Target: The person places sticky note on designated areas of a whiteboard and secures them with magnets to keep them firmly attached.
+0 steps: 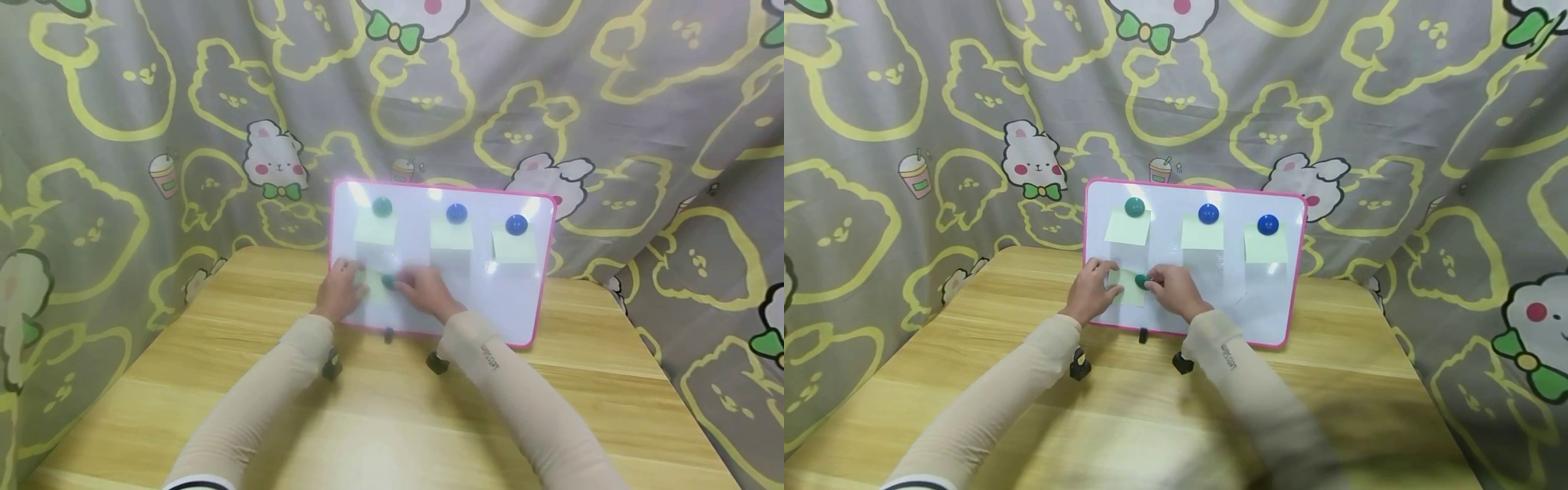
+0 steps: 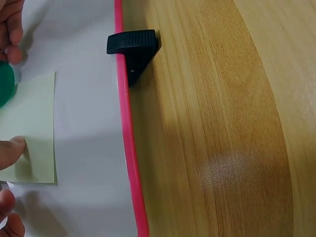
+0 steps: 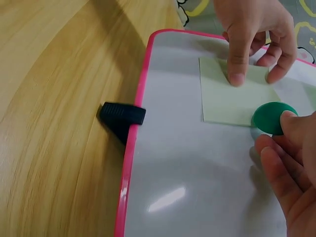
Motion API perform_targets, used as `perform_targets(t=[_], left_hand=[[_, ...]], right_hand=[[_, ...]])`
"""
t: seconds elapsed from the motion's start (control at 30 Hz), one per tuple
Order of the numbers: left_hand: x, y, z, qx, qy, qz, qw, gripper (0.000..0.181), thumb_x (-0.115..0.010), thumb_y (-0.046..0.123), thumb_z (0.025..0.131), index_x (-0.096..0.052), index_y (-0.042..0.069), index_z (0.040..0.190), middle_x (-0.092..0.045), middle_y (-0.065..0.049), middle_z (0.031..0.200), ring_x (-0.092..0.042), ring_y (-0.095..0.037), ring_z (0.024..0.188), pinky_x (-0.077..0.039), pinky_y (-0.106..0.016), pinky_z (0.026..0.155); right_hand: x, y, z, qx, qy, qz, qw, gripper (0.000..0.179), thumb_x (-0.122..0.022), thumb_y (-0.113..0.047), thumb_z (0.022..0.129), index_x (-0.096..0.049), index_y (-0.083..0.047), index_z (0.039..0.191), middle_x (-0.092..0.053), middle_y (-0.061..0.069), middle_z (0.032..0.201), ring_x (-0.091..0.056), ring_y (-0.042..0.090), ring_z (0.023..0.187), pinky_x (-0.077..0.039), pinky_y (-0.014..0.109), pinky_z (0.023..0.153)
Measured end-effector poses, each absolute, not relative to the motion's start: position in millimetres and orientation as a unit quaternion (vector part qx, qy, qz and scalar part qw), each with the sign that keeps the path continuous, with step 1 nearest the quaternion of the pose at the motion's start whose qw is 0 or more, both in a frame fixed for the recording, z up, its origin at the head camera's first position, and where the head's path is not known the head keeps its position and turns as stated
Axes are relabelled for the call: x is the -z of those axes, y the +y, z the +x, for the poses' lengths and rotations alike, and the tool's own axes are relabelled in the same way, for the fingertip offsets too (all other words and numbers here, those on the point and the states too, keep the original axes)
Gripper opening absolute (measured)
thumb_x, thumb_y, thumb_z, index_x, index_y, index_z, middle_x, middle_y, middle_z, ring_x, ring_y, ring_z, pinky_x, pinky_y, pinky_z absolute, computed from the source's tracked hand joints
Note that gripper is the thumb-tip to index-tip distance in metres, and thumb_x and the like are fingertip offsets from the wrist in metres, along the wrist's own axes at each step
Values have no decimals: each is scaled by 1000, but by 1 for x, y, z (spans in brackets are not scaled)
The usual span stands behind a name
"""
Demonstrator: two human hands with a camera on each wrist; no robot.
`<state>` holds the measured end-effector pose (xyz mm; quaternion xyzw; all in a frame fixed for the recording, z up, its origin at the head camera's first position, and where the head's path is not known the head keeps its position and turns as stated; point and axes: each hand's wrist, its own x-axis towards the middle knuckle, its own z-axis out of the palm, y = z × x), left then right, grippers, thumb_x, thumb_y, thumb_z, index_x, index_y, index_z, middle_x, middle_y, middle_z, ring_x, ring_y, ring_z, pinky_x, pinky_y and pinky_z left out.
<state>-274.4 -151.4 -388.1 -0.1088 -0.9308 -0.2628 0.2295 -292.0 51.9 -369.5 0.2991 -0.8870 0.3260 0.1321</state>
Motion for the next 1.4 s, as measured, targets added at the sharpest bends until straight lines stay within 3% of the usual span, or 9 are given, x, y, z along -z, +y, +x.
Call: perform_targets(t=[0.27, 0.57, 1.17, 1.4], left_hand=[[389, -150, -275, 256, -931, -114, 233, 38, -74, 14, 73, -58, 12, 107, -51, -9, 101, -55, -24, 82, -50, -37, 68], [387, -147, -276, 253, -932, -113, 232, 40, -74, 13, 73, -58, 12, 109, -50, -8, 101, -54, -23, 79, -49, -36, 67], [388, -150, -275, 255, -929, -116, 243, 38, -74, 12, 72, -58, 11, 106, -51, -9, 102, -55, -25, 83, -49, -39, 68], [387, -150, -275, 249, -930, -115, 245, 38, -75, 12, 72, -58, 10, 106, -51, -9, 100, -55, -24, 82, -49, -38, 68]], right_hand=[[367, 39, -295, -322, -885, 308, 137, 5, -65, -16, 83, -65, -12, 81, -60, -2, 71, -53, 11, 64, -46, 25, 62], [364, 34, -304, -312, -885, 300, 171, 8, -65, -18, 83, -68, -13, 89, -67, 0, 85, -59, 12, 74, -48, 26, 71], [356, 14, -298, -313, -916, 199, 154, 9, -63, -23, 85, -66, -15, 87, -65, -2, 83, -57, 12, 74, -48, 26, 69], [359, 11, -299, -308, -917, 185, 172, 9, -61, -23, 86, -65, -15, 87, -65, -1, 83, -57, 13, 74, -48, 27, 69]])
